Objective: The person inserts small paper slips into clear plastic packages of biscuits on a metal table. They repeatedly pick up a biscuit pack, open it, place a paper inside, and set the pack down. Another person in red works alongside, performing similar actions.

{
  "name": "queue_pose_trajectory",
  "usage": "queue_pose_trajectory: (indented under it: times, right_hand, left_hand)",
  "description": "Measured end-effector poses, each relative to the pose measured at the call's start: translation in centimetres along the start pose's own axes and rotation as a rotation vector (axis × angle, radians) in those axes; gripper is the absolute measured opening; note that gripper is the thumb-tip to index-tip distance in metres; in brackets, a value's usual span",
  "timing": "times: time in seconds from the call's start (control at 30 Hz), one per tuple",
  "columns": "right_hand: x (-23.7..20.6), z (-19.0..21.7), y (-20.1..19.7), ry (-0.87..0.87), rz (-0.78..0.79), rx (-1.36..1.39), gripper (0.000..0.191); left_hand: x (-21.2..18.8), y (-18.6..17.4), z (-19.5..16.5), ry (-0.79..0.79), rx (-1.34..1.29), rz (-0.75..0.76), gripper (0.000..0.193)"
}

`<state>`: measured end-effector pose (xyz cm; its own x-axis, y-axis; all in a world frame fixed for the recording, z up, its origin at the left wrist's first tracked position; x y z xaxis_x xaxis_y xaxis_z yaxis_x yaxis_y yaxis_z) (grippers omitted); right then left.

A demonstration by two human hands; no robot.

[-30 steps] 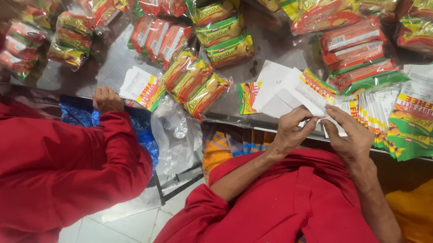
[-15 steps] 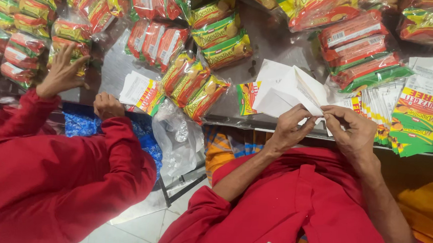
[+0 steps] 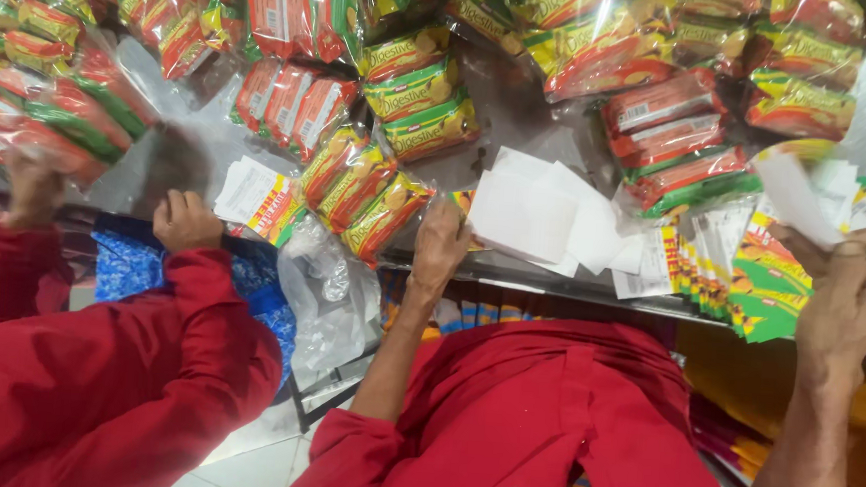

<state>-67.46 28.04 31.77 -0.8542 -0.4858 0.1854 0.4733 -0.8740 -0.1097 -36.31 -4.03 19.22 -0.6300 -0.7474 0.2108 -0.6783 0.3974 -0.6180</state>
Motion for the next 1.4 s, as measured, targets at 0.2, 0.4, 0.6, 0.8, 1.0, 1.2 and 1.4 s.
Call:
queue_pose_trajectory:
  times: [0.2, 0.4, 0.6, 0.8, 1.0, 1.2, 1.4]
  right_hand:
    - [4.8, 0.0, 3.5, -0.354, 0.350, -0.606, 0.018]
    - [8.6, -2.3, 5.8, -0.554, 0.538, -0.667, 0.022]
    - [11.1, -4.8, 7.5, -0.769, 0.617, -0.834, 0.024]
    - [11.7, -9.0, 4.4, -0.365, 0.420, -0.985, 0.025]
    - [12.1, -12.0, 4.9, 0.175, 0.278, -0.708, 0.041]
    - [6.6, -9.5, 8.3, 0.287, 0.334, -0.304, 0.060]
    - [3.3, -9.3, 8.1, 0.216, 0.364, -0.075, 0.039]
  left_hand:
    - [4.0, 4.3, -10.9, 0.391, -0.489, -0.055, 0.016]
    - [5.8, 10.5, -20.4, 0.761, -0.531, 0.191, 0.037]
    - [13.9, 16.4, -19.6, 0.622, 0.020, 0.238, 0.050]
    - [14.6, 14.4, -16.6, 0.254, -0.298, -0.271, 0.063]
    - [10.9, 17.4, -13.6, -0.452, -0.767, -0.274, 0.069]
    - [7.2, 17.1, -11.5, -0.580, -1.374, 0.080, 0.059]
    - [1.9, 7.5, -1.6, -0.673, -1.889, -0.129, 0.064]
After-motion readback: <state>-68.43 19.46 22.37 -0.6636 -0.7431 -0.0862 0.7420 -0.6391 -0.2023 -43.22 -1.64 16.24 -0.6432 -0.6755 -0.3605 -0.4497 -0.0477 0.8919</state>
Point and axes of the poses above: each hand's wrist, its own x-axis towards the middle knuckle, its own y-axis out of the palm, z = x × y, the point moved 6 cm from there along x, towards the middle knuckle, and after that the axes turned 9 degrees about -x, right-handed, at the moved point
